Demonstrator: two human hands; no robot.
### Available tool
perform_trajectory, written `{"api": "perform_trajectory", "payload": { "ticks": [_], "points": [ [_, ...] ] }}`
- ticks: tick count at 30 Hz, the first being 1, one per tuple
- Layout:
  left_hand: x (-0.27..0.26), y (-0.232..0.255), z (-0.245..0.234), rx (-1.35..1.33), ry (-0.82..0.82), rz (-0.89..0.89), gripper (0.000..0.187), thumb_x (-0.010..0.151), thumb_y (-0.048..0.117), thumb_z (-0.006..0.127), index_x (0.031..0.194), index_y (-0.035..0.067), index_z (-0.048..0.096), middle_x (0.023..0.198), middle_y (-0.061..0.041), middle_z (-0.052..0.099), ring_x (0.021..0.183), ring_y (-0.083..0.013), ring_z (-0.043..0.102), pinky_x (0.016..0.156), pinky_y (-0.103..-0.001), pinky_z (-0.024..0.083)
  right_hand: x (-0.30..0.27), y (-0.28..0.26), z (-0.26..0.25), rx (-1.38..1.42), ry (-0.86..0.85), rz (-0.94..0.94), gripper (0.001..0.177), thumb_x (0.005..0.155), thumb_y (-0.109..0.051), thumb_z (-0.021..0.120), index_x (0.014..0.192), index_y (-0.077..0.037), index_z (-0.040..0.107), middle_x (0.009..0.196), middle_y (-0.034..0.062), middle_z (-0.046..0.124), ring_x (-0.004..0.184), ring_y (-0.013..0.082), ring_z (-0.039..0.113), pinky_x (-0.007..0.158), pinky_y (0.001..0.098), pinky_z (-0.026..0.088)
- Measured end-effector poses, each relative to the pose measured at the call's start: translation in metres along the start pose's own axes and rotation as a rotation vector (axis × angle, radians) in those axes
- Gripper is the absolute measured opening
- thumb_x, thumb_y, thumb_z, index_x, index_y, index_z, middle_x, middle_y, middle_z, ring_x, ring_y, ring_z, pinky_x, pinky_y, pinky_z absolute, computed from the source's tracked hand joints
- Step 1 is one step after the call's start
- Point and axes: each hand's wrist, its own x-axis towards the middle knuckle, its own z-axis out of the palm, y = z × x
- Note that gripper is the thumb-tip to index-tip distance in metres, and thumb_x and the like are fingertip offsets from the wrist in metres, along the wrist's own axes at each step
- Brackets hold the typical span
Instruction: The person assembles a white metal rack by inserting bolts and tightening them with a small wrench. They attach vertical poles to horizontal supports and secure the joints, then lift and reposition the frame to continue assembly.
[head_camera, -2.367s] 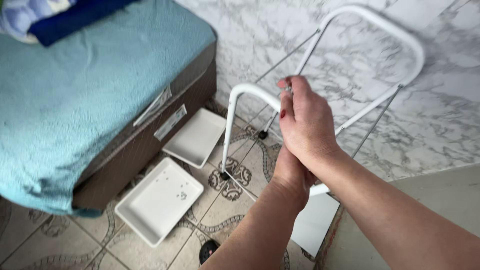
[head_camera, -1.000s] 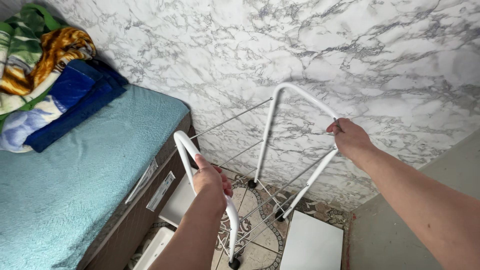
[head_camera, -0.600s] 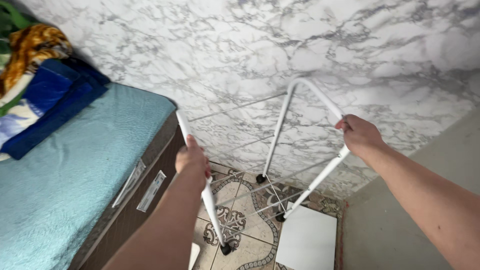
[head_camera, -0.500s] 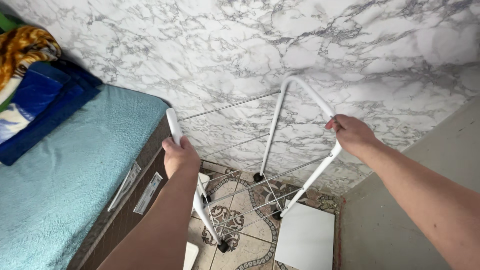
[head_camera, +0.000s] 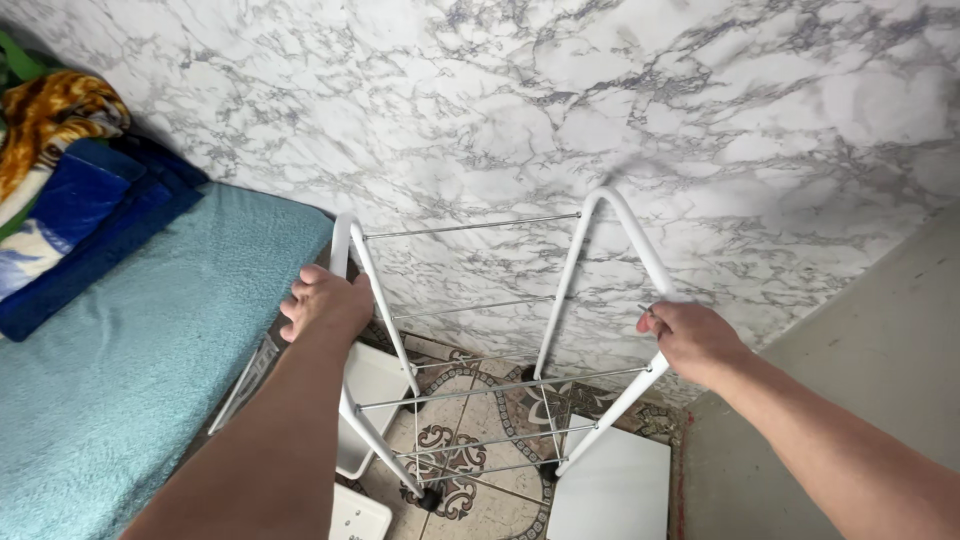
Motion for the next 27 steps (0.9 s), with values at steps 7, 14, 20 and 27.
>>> {"api": "perform_trajectory", "payload": {
  "ticks": [7,14,20,27],
  "points": [
    [-0.014,0.009,-0.006,0.076,0.101,0.083,0.088,0.092,0.060,0.068,0.152,0.003,0.039,0.156,-0.019,0.040,0.144,-0.0352,0.034,0.119,-0.051,0.029,-0.043,-0.009,0.009,0.078,-0.041,0.010,0.033,0.107,-0.031,0.044,0.118,-0.022,0.073,0.109,0.0026,0.076,0.078,0.0156,0.072,0.079,0.0331,0.059],
    [-0.066,0.038,0.047,0.035,-0.050,0.276,0.076,0.095,0.059,0.057,0.157,0.020,0.036,0.156,-0.016,0.041,0.137,-0.0323,0.049,0.110,-0.051,0.049,-0.077,-0.053,0.016,0.314,-0.278,0.076,0.036,0.107,-0.032,0.045,0.126,-0.020,0.073,0.104,0.0090,0.079,0.070,0.0178,0.060,0.061,0.0326,0.052],
    [-0.161,0.070,0.109,-0.381,-0.669,0.500,0.080,0.101,0.069,0.025,0.131,0.006,0.064,0.117,-0.018,0.075,0.115,-0.0315,0.068,0.102,-0.048,0.048,-0.077,-0.066,-0.020,0.463,-0.549,0.090,0.035,0.108,-0.027,0.042,0.132,-0.016,0.066,0.102,0.0150,0.075,0.076,0.0200,0.073,0.065,0.0318,0.064],
    [-0.209,0.050,0.119,-0.361,-0.602,0.538,0.049,0.093,0.041,0.060,0.128,0.006,0.056,0.114,-0.021,0.070,0.105,-0.0368,0.071,0.091,-0.049,0.054,-0.035,-0.052,-0.022,0.111,0.145,-0.453,0.027,0.102,-0.018,0.046,0.118,-0.014,0.068,0.116,0.0098,0.067,0.098,0.0264,0.068,0.086,0.0411,0.054]
  ]
}}
